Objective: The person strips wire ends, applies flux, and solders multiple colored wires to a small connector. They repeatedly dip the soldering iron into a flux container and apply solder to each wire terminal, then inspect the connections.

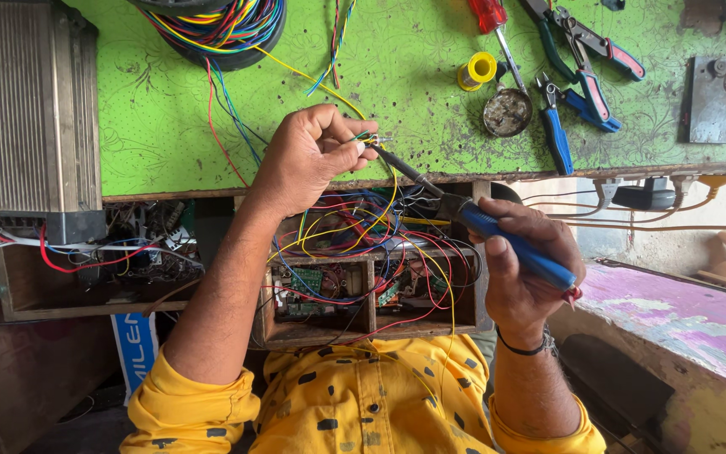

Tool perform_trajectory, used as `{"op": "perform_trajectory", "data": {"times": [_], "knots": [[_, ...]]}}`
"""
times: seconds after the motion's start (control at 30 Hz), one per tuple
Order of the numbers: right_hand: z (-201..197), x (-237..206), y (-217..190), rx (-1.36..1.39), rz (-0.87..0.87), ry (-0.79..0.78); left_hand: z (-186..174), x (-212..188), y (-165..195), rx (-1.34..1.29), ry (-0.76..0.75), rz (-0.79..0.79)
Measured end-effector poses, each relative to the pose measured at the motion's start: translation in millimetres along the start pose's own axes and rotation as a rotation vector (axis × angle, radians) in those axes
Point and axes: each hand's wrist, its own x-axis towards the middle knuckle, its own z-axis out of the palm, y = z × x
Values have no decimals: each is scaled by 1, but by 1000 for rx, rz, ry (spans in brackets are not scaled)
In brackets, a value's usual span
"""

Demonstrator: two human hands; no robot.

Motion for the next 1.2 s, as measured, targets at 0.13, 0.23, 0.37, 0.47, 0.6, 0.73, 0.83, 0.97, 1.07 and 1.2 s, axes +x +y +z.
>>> {"op": "perform_trajectory", "data": {"times": [0.13,0.23,0.37,0.47,0.6,0.73,0.83,0.97,1.07,1.2], "knots": [[2,1,-1,-10,3,-8,-2,-2,0,10,10,-12],[2,1,-3,-12,13,-4,-2,-2,1,27,10,-9],[2,1,-3,-19,-3,-11,-2,-2,1,-6,6,-9],[2,-1,-2,18,-50,39,-2,-2,1,-9,4,-14],[0,-3,-3,80,-67,84,-3,-3,1,8,10,-26],[-3,-3,-4,79,-66,57,-3,-2,2,13,11,-28],[-4,-4,-5,65,-67,56,-2,-2,3,0,9,-28],[-5,-5,-3,61,-92,72,-2,-2,2,19,14,-30],[-3,-3,4,25,-182,76,-3,-2,1,10,20,-34],[5,15,19,-254,-304,-126,-6,-3,-1,-38,12,-31]]}}
